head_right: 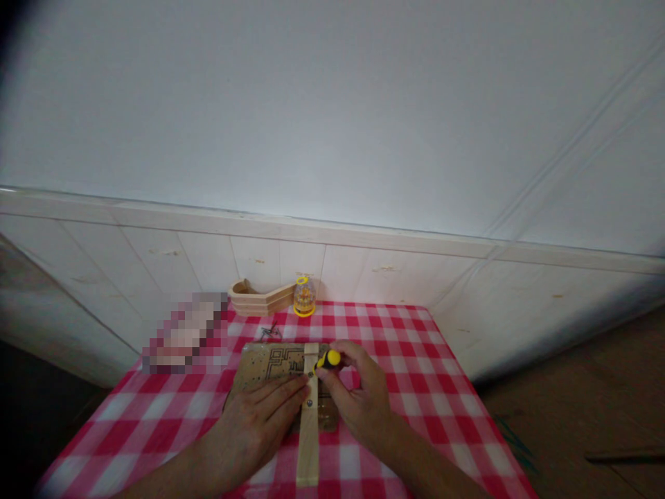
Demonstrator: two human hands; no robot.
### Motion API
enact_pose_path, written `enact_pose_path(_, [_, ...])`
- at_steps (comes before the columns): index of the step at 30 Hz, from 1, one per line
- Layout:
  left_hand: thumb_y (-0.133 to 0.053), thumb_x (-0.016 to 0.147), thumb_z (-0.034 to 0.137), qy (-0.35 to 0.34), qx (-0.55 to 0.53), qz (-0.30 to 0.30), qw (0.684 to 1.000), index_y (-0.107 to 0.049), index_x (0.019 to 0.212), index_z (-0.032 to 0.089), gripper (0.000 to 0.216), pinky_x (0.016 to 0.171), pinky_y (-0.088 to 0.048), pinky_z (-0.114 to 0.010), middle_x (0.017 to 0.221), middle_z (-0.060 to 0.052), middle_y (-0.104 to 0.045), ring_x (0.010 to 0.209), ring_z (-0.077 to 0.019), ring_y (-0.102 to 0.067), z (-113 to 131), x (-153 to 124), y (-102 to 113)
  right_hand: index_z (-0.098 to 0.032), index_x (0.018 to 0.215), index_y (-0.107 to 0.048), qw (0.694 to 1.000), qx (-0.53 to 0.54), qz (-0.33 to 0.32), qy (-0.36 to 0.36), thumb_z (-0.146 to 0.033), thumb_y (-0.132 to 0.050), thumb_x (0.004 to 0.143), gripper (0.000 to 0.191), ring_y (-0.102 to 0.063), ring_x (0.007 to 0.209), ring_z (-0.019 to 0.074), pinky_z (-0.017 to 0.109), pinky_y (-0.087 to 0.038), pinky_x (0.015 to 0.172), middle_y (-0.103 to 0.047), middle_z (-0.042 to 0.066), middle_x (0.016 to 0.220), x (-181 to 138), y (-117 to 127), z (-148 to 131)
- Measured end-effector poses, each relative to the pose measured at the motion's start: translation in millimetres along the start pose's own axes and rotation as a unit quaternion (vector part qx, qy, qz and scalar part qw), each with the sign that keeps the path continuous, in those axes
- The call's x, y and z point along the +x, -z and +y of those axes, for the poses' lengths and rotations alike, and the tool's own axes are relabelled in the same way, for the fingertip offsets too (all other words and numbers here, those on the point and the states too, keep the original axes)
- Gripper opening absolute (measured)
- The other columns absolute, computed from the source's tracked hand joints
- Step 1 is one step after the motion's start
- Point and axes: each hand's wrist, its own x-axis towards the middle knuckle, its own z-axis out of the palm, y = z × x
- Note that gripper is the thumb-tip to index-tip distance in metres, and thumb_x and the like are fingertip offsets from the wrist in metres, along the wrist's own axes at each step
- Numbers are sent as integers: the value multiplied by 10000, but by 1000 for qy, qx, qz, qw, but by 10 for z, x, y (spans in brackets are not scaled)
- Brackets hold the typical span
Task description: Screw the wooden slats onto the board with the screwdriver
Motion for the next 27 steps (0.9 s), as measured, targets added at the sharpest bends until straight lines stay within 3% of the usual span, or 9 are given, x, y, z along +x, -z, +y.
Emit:
enact_pose_path(8, [-384,1018,57,10,-10,1,1000,-622,1317,106,386,951,-630,-396,1288,-128,-737,1148,-242,-733,11,-10,-11,-310,1178,-669,1000,20,9,-4,-156,-751,870,354,-762,801,185,289,-654,719,-767,25,962,-69,5,31])
enact_pose_path(27, [-373,1049,83,-3,-12,-10,1000,-623,1323,93,372,980,-619,-380,1289,-143,-735,1147,-235,-733,-3,19,39,-262,1233,-636,998,21,-47,42,-102,-707,857,414,-759,845,223,335,-655,763,-741,81,1014,-112,73,-116])
